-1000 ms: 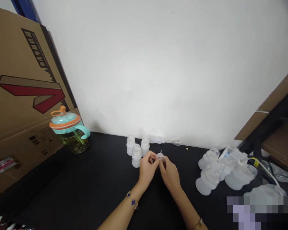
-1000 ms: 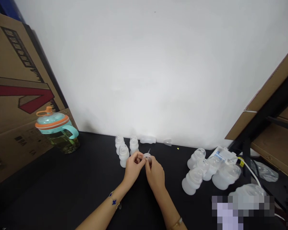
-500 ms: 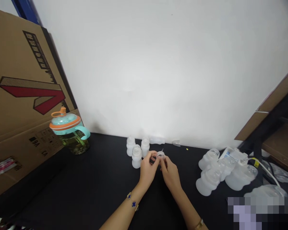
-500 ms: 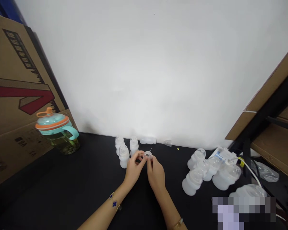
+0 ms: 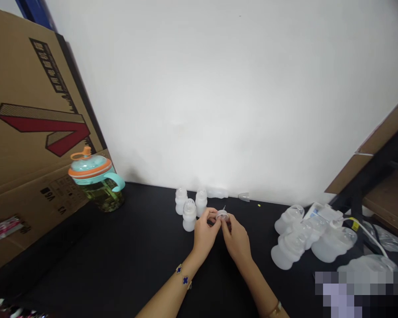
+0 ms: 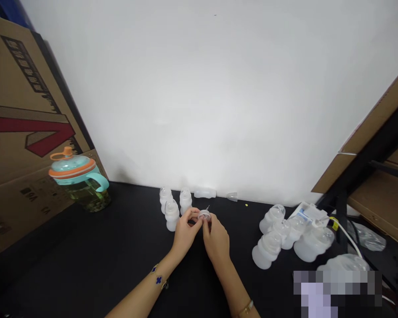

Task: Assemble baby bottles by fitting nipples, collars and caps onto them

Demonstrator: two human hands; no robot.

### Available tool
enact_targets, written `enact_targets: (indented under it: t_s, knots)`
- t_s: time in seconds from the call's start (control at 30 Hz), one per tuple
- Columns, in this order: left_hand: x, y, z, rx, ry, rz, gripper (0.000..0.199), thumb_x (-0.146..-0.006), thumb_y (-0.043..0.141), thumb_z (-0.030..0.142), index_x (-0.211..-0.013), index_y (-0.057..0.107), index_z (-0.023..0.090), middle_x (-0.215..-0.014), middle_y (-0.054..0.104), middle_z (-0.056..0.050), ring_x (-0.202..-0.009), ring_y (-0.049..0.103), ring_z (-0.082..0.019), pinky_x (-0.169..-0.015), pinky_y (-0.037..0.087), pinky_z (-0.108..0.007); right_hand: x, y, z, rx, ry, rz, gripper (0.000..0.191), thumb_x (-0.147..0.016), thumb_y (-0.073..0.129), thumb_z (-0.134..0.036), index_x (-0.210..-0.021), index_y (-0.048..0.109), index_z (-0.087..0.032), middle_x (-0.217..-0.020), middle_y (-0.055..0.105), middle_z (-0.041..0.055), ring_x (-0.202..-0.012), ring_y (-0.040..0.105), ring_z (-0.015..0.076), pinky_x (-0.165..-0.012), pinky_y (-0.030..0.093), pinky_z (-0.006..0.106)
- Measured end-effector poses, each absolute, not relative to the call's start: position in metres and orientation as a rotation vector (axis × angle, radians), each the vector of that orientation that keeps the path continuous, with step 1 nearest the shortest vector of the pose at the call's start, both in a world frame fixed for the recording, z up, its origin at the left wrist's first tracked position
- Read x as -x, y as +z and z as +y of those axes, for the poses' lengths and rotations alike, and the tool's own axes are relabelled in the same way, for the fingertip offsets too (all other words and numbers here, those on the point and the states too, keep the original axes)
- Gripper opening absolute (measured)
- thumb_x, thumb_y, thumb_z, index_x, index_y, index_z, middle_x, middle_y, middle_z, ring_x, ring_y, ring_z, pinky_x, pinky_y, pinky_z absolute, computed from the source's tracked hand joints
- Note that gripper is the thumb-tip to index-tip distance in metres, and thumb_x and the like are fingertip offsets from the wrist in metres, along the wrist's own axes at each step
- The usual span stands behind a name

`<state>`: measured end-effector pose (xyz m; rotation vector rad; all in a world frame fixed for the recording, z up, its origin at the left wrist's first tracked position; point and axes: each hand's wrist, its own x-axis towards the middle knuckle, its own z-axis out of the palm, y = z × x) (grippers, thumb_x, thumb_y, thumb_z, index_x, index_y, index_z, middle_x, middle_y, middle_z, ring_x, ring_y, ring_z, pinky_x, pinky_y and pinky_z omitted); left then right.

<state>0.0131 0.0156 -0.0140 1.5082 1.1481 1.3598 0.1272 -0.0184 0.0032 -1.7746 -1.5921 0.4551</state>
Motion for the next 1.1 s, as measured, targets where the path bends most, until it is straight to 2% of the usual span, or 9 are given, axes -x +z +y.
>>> enact_targets:
  t_s: [0.23, 0.8, 1.1]
  knots:
    - [-0.0129, -0.0185, 0.0185, -1.549, 1.370, 1.191, 0.011, -0.084, 0.062, 0.030, -0.091, 0.059, 0.021, -0.079, 0.070, -0.001, -0.073, 0.064, -0.018, -0.067, 0.046, -0.029, -0.1266, 0.0026, -0.0200, 1.801, 0.415, -1.618, 0.028, -0.099, 0.037, -0.037, -0.108, 0.061, -0.027, -0.098, 0.072, 0.0019, -0.085, 0.067, 0.0194, -0.068, 0.038, 0.026]
    - [-0.0134, -0.0159, 0.0162, -1.540, 1.354, 1.236, 0.011, -0.082, 0.062, 0.029, -0.090, 0.058, 0.022, -0.072, 0.065, 0.001, -0.065, 0.058, -0.016, -0.062, 0.043, -0.027, -0.1252, 0.0015, -0.0205, 1.836, 0.373, -1.650, 0.026, -0.100, 0.037, -0.035, -0.103, 0.060, -0.025, -0.090, 0.070, 0.0017, -0.077, 0.065, 0.0183, -0.063, 0.035, 0.025]
    - [-0.0133, -0.0157, 0.0173, -1.486, 1.342, 1.209, 0.011, -0.080, 0.063, 0.029, -0.086, 0.057, 0.021, -0.066, 0.059, 0.003, -0.060, 0.053, -0.014, -0.058, 0.041, -0.024, -0.1252, 0.0009, -0.0199, 1.819, 0.368, -1.648, 0.026, -0.099, 0.037, -0.035, -0.103, 0.061, -0.025, -0.089, 0.070, 0.0022, -0.079, 0.067, 0.0185, -0.064, 0.036, 0.024]
